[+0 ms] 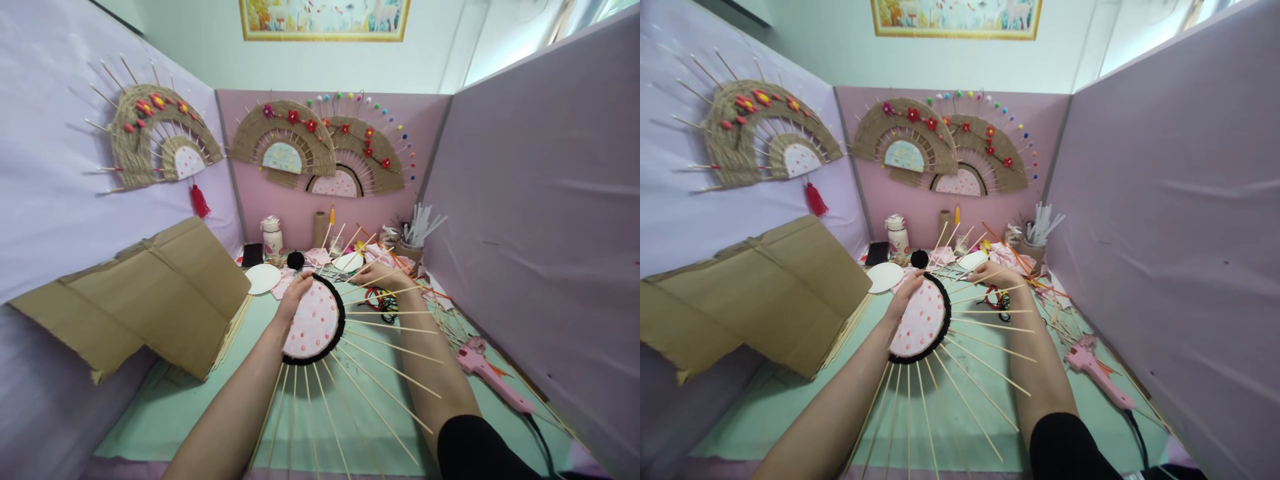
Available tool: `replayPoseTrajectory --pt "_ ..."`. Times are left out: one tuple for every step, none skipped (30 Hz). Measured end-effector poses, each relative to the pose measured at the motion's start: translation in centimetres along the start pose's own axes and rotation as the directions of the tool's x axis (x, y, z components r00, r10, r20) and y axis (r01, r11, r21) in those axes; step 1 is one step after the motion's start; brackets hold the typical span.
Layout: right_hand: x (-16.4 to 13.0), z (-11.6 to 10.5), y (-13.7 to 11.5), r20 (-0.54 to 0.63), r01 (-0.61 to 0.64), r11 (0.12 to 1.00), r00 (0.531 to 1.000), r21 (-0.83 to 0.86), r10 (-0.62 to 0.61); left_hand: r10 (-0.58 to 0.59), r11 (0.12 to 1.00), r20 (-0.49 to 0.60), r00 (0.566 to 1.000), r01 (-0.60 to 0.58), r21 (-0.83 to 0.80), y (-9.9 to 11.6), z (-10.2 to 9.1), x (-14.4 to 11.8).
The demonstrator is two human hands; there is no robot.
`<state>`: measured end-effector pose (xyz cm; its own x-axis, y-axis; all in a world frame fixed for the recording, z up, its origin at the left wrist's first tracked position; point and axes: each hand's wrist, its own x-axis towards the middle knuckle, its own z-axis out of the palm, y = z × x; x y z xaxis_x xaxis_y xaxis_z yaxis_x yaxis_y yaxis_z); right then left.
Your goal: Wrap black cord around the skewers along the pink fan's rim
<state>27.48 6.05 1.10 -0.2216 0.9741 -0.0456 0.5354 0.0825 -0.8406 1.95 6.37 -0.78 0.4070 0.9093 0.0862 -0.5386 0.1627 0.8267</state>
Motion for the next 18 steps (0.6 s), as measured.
replayPoseTrajectory --pt "-0.2 0.0 -0.2 0.023 -0.011 1.0 1.0 -0.004 0.011 0.002 1.0 -0.008 1.0 -0.002 0.01 0.0 0.0 0.0" --pt "-0.4 0.0 -0.4 0.041 -0.021 1.0 0.999 -0.007 0.022 0.003 1.0 -0.014 1.0 -0.003 0.021 0.1 0.1 -0.1" --pt "-0.5 -0.1 -0.6 0.054 -0.028 1.0 0.998 -0.013 0.029 0.005 0.999 -0.017 1.0 -0.004 0.032 0.1 0.1 -0.1" --pt "-0.7 -0.1 -0.8 0.063 -0.029 0.999 0.998 -0.019 0.031 0.009 0.999 -0.019 1.0 -0.008 0.043 0.2 0.2 -0.1" --pt "-0.9 -0.2 -1.0 0.074 -0.031 0.999 0.997 -0.027 0.033 0.015 0.999 -0.019 1.0 -0.014 0.052 0.3 0.2 -0.1" --pt "-1.1 -0.3 -1.1 0.084 -0.036 0.999 0.996 -0.033 0.038 0.025 0.998 -0.018 1.0 -0.024 0.06 0.3 0.2 -0.1" --pt "-1.3 -0.4 -1.2 0.094 -0.042 0.999 0.995 -0.034 0.045 0.034 0.997 -0.018 0.999 -0.033 0.066 0.4 0.2 -0.1" --pt "-1.5 -0.6 -1.2 0.097 -0.046 0.999 0.994 -0.026 0.048 0.041 0.997 -0.021 0.999 -0.04 0.071 0.5 0.2 -0.1" --pt "-1.7 -0.7 -1.2 0.095 -0.046 0.999 0.994 -0.006 0.046 0.047 0.996 -0.027 0.999 -0.045 0.073 0.5 0.2 -0.1" --pt "-1.8 -0.8 -1.3 0.086 -0.039 0.999 0.996 0.027 0.036 0.05 0.996 -0.031 0.998 -0.048 0.075 0.5 0.2 -0.1" --pt "-2.0 -1.0 -1.3 0.075 -0.025 0.997 0.997 0.069 0.02 0.053 0.995 -0.032 0.998 -0.05 0.08 0.5 0.1 -0.1" --pt "-2.2 -1.1 -1.3 0.066 -0.008 0.994 0.998 0.113 0.0 0.057 0.994 -0.031 0.998 -0.054 0.091 0.5 0.1 -0.2" --pt "-2.4 -1.2 -1.4 0.062 0.013 0.988 0.998 0.155 -0.022 0.062 0.993 -0.027 0.998 -0.059 0.103 0.5 0.1 -0.2" --pt "-2.5 -1.3 -1.4 0.059 0.035 0.981 0.997 0.192 -0.047 0.068 0.991 -0.022 0.997 -0.065 0.114 0.4 0.1 -0.2" --pt "-2.6 -1.4 -1.5 0.058 0.056 0.974 0.996 0.22 -0.071 0.073 0.99 -0.017 0.997 -0.071 0.121 0.4 0.1 -0.3" --pt "-2.7 -1.5 -1.5 0.059 0.074 0.968 0.994 0.239 -0.09 0.079 0.99 -0.015 0.997 -0.077 0.12 0.3 0.2 -0.3" --pt "-2.7 -1.6 -1.6 0.058 0.085 0.964 0.993 0.251 -0.103 0.084 0.99 -0.015 0.996 -0.082 0.114 0.3 0.2 -0.3" --pt "-2.7 -1.6 -1.6 0.058 0.089 0.962 0.993 0.258 -0.107 0.088 0.991 -0.015 0.996 -0.086 0.105 0.3 0.2 -0.4"
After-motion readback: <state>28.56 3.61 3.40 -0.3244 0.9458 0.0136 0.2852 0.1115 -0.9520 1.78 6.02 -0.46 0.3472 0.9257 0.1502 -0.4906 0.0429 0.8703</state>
